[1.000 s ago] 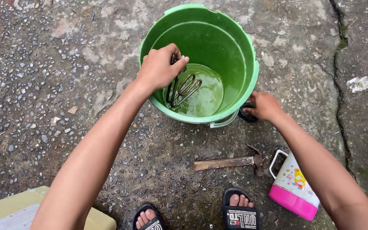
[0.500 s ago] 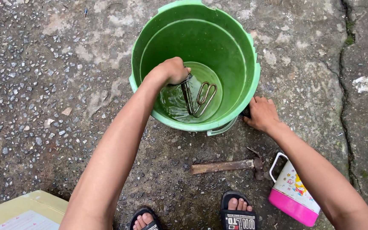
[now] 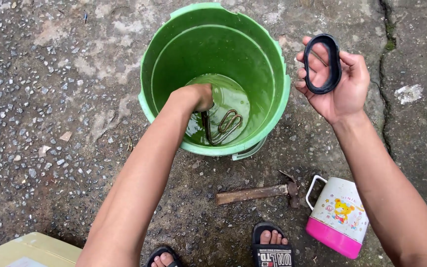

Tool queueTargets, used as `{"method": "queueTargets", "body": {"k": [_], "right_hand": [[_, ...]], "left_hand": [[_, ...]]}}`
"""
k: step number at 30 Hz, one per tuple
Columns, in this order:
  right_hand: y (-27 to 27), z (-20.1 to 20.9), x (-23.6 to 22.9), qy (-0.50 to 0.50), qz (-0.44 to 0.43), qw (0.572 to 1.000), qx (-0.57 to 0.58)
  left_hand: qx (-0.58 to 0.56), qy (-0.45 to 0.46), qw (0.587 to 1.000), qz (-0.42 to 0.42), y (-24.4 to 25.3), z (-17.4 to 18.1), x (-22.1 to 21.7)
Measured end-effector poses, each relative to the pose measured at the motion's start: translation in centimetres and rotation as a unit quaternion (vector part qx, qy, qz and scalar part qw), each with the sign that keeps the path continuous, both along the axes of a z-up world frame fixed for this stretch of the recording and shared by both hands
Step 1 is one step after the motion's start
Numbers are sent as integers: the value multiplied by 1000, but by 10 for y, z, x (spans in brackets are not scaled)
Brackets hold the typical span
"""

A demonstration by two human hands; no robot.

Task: Scrubbing and cleaning internal components of an appliance in a bucket of water.

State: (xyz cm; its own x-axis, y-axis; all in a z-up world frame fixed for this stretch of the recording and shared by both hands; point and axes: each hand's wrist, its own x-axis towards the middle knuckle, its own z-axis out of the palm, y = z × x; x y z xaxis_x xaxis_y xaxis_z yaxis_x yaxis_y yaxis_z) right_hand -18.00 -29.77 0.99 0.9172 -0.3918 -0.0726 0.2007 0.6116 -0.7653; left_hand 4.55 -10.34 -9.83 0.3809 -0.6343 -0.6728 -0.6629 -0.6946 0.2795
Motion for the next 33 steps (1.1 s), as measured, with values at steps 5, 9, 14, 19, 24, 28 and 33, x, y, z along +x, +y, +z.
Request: {"method": "queueTargets", "body": {"k": [5, 9, 14, 19, 24, 28, 33], "right_hand": [[41, 26, 39, -22, 125, 981, -148], [77, 16, 75, 146, 157, 725, -654], [99, 5, 80, 289, 256, 488, -783], [95, -25, 90, 353, 318, 368, -800], [76, -90, 121, 355, 330, 382, -787], [68, -136, 148, 349, 348, 356, -794], [85, -160, 156, 329, 347, 295, -827]], "left_hand": [[-55, -223, 973, -18, -1, -17, 3], [-291, -479, 825, -70, 20, 19, 4], [-282, -438, 844, 125, 80, 53, 28], [-382, -189, 859, 282, 101, 51, 15], [-412, -137, 864, 257, 121, 86, -41], [-392, -191, 872, 222, 126, 83, -60], [-445, -200, 858, 157, 137, 112, -89]]}}
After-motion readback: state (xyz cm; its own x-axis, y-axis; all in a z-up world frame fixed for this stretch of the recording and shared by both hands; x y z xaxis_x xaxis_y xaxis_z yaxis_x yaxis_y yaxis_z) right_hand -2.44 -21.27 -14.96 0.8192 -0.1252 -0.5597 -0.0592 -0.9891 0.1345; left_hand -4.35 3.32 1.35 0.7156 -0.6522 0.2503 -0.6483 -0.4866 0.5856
